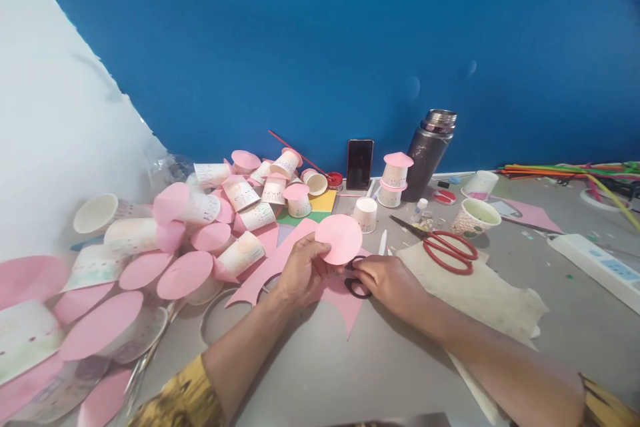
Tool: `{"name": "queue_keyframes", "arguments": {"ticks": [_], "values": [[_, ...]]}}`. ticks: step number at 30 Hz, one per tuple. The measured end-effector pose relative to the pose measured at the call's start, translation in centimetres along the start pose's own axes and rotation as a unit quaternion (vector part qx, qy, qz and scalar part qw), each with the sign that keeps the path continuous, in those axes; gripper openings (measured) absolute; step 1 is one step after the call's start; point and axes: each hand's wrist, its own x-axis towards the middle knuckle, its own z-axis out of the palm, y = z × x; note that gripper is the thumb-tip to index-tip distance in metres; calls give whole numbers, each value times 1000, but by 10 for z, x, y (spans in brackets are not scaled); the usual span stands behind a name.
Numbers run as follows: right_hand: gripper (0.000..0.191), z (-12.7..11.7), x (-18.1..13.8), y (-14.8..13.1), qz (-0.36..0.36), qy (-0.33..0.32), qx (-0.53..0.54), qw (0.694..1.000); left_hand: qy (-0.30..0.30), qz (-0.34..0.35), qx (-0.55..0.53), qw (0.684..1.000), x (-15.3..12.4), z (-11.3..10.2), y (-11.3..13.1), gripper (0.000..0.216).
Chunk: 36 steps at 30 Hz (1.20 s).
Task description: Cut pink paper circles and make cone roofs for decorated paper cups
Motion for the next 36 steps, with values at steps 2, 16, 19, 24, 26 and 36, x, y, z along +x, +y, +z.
{"name": "queue_keyframes", "arguments": {"ticks": [2,16,19,24,26,36], "values": [[20,4,-1,0,-10,-1,-15,1000,-7,-4,-7,1000,0,0,-3,29],[33,0,4,17,54,273,257,925,-43,-26,-11,999,3,-5,-5,33],[37,-2,4,20,-54,248,255,933,-66,-46,4,997,1,-7,-7,27],[17,-4,4,19,-143,325,210,911,-133,-1,53,990,-4,-11,-6,35],[17,-4,4,18,-146,353,193,904,-166,31,80,982,-7,-9,-4,55],[17,-8,1,11,-68,326,197,922,-80,32,174,981,-10,0,-7,32]]}}
